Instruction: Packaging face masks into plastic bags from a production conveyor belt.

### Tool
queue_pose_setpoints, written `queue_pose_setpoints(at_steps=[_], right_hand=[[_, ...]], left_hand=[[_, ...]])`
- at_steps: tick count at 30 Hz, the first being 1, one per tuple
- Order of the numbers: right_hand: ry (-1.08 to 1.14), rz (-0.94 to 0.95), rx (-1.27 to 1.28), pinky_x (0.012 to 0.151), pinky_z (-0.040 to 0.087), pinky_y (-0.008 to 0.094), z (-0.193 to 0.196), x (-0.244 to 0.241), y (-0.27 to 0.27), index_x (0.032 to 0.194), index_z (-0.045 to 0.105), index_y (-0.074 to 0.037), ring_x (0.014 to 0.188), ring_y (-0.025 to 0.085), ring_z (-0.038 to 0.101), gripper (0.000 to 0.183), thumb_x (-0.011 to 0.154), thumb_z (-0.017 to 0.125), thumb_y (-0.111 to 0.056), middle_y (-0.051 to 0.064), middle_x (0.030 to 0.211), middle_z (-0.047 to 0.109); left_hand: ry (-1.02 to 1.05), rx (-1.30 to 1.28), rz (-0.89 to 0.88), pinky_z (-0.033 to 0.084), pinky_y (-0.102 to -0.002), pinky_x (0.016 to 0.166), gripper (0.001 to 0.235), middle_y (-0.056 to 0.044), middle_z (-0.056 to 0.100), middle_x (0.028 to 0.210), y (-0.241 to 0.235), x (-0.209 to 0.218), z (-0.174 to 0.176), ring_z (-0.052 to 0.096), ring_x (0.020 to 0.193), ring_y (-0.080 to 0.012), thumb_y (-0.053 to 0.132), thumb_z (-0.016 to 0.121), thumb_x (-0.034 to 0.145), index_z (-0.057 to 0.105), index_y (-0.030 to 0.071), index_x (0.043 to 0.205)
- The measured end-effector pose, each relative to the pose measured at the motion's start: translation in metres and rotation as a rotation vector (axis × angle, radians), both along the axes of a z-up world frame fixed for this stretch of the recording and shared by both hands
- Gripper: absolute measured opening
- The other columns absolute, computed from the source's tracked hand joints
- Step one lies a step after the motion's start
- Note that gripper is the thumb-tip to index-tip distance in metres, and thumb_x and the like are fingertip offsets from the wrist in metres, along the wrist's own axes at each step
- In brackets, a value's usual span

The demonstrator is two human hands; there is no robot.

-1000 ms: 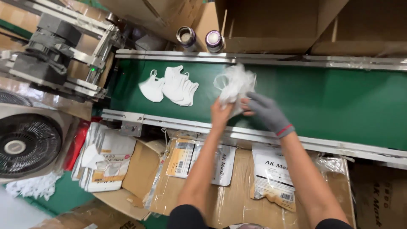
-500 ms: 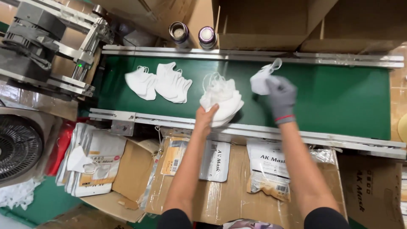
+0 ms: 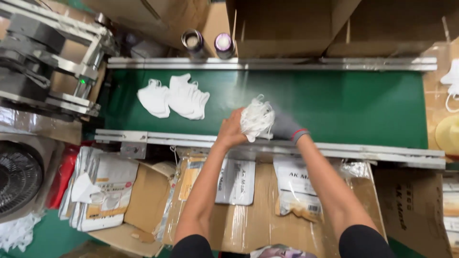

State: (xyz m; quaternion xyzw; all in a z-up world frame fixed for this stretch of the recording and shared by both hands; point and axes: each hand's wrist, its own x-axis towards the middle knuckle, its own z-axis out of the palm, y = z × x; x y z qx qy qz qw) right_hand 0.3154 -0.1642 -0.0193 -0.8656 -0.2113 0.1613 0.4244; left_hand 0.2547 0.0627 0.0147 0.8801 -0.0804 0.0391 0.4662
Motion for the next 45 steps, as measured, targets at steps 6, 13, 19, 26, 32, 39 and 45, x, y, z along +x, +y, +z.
queue_pose_setpoints(at_steps=[6, 13, 19, 26, 32, 39, 45], right_hand=[[0.138, -0.075, 0.464, 0.114, 0.040, 0.037, -0.035, -0.010, -0.001, 0.155, 0.039, -0.006, 0.137, 0.027, 0.048, 0.079, 0.085, 0.074, -0.010, 0.013, 0.151, 0.052], [0.282, -0.386, 0.747, 0.107, 0.051, 0.040, -0.031, -0.046, 0.029, 0.139, 0.057, 0.001, 0.125, 0.032, 0.062, 0.062, 0.083, 0.080, -0.011, 0.019, 0.137, 0.066], [-0.454, -0.141, -0.076, 0.106, 0.047, 0.048, -0.027, -0.031, 0.029, 0.136, 0.056, -0.001, 0.114, 0.041, 0.060, 0.065, 0.074, 0.073, -0.007, 0.020, 0.128, 0.065], [-0.409, -0.086, -0.148, 0.098, 0.053, 0.044, 0.008, -0.024, -0.031, 0.130, 0.062, -0.007, 0.113, 0.038, 0.063, 0.061, 0.082, 0.090, -0.032, 0.018, 0.125, 0.065], [-0.149, -0.109, -0.316, 0.090, 0.053, 0.046, 0.022, -0.079, -0.016, 0.120, 0.068, -0.002, 0.102, 0.040, 0.066, 0.049, 0.082, 0.086, -0.028, 0.021, 0.109, 0.070], [0.407, -0.361, 0.505, 0.086, 0.060, 0.036, 0.013, -0.126, 0.005, 0.126, 0.062, 0.002, 0.100, 0.023, 0.072, 0.051, 0.082, 0.078, -0.017, 0.013, 0.115, 0.073], [0.544, -0.336, 0.523, 0.085, 0.059, 0.033, 0.006, -0.168, 0.015, 0.130, 0.061, 0.003, 0.099, 0.020, 0.072, 0.055, 0.081, 0.077, -0.015, 0.013, 0.118, 0.072]], left_hand=[[0.097, 0.061, 0.100, 0.055, -0.040, 0.092, 0.046, -0.011, 0.076, 0.121, 0.010, 0.008, -0.081, 0.072, 0.108, -0.0315, 0.032, 0.082, 0.082, 0.070, 0.012, 0.121], [0.137, -0.844, 0.291, 0.050, -0.038, 0.105, 0.087, -0.020, 0.064, 0.132, -0.019, -0.019, -0.058, 0.068, 0.122, -0.0304, 0.027, 0.096, 0.066, 0.052, -0.001, 0.136], [0.092, 0.406, 0.001, 0.034, -0.053, 0.111, 0.092, -0.013, 0.062, 0.133, -0.013, 0.009, -0.031, 0.057, 0.127, -0.0324, 0.033, 0.097, 0.055, 0.053, 0.011, 0.133], [-0.137, -0.423, 0.051, 0.044, -0.042, 0.105, 0.069, -0.017, 0.058, 0.133, -0.017, -0.084, -0.052, 0.056, 0.125, -0.0348, 0.023, 0.082, 0.080, 0.051, 0.004, 0.140], [0.033, 0.522, 0.279, 0.052, -0.048, 0.079, 0.006, -0.014, 0.071, 0.091, 0.052, -0.231, -0.141, 0.069, 0.090, -0.0344, 0.008, 0.066, 0.088, 0.071, 0.005, 0.090], [0.468, 0.745, 0.177, 0.059, -0.047, 0.081, 0.015, -0.020, 0.076, 0.098, 0.037, -0.180, -0.174, 0.074, 0.095, -0.0365, 0.011, 0.066, 0.084, 0.079, 0.008, 0.089], [0.617, 0.443, 0.509, 0.056, -0.047, 0.085, 0.025, -0.024, 0.073, 0.099, 0.050, -0.190, -0.124, 0.071, 0.097, -0.0398, 0.020, 0.074, 0.075, 0.076, 0.000, 0.091]])
